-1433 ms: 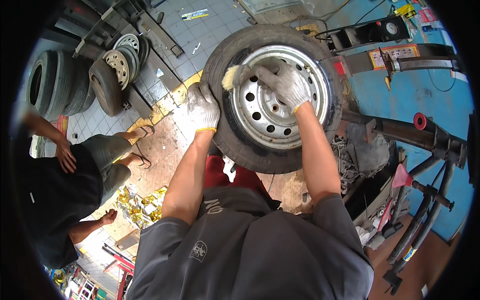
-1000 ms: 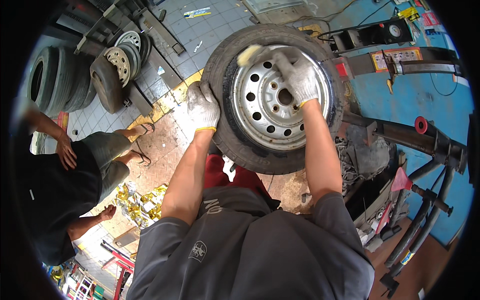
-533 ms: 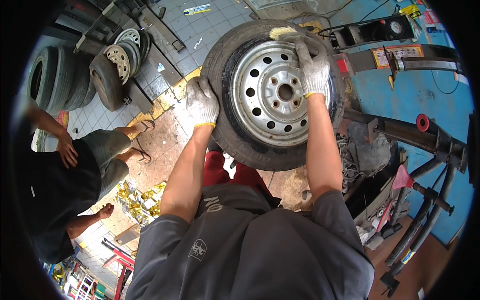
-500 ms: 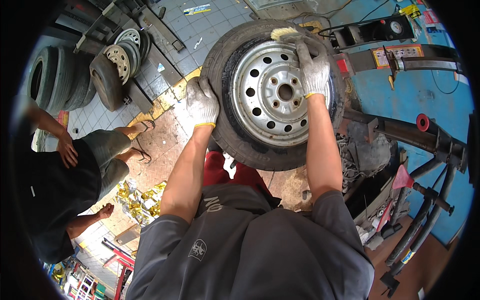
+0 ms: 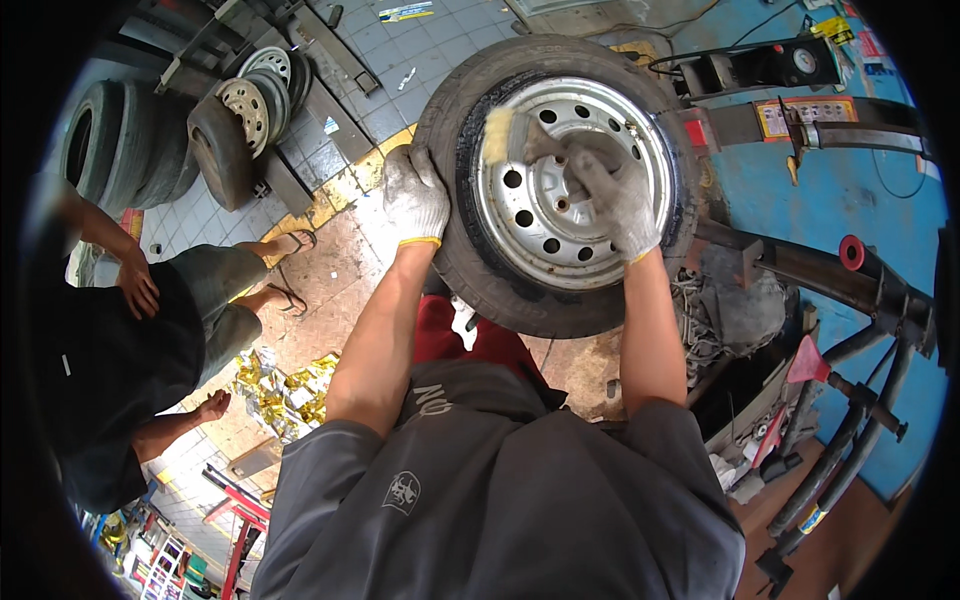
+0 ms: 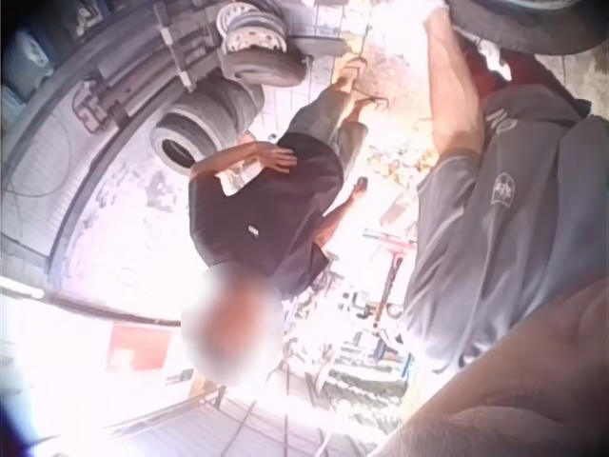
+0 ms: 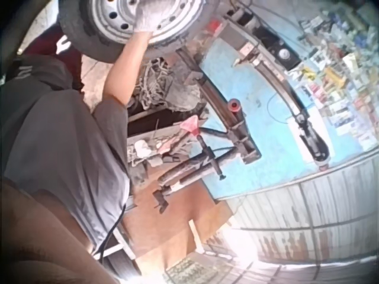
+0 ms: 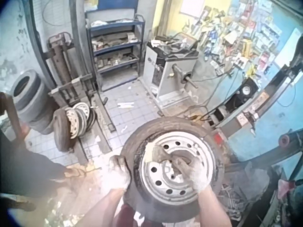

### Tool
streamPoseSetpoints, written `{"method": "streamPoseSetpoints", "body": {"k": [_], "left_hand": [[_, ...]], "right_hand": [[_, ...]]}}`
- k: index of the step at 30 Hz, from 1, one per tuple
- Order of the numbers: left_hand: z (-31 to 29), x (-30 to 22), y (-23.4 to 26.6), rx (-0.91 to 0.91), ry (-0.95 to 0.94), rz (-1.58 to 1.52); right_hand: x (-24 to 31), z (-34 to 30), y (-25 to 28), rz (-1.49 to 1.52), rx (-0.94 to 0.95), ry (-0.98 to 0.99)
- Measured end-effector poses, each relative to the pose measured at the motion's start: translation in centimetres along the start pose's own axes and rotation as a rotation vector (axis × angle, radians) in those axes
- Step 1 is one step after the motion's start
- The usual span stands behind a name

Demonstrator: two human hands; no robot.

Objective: The person mounts a tire onto a rim using a tire changer machine, inflates the tire with an air hose, and then brushes the rim surface. The tire is secured on the machine throughout the process.

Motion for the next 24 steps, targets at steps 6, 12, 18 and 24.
{"method": "streamPoseSetpoints", "body": {"k": [6,12,18,24], "left_hand": [[-0.1,0.2,-0.2,-0.007,-0.008,0.034],[0.1,0.2,0.0,0.028,-0.022,0.018],[0.3,-0.5,0.5,0.096,0.053,0.032],[0.0,0.3,-0.3,0.025,0.001,0.029]], "right_hand": [[-1.0,-2.8,-2.9,0.060,0.062,-0.073],[-1.2,-3.1,0.3,0.206,0.016,0.022],[-0.5,-2.2,3.3,0.221,-0.215,0.083],[-2.8,-0.3,4.7,0.248,-0.250,0.124]]}}
Point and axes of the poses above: each hand's wrist, its own z-axis towards the middle knuckle, its own y-axis out of the back of the hand, x = y × z, the point moved 2 cm from there along z, towards the middle knuckle, and after that the axes turned 7 degrees about -x, right-handed, at the moved point
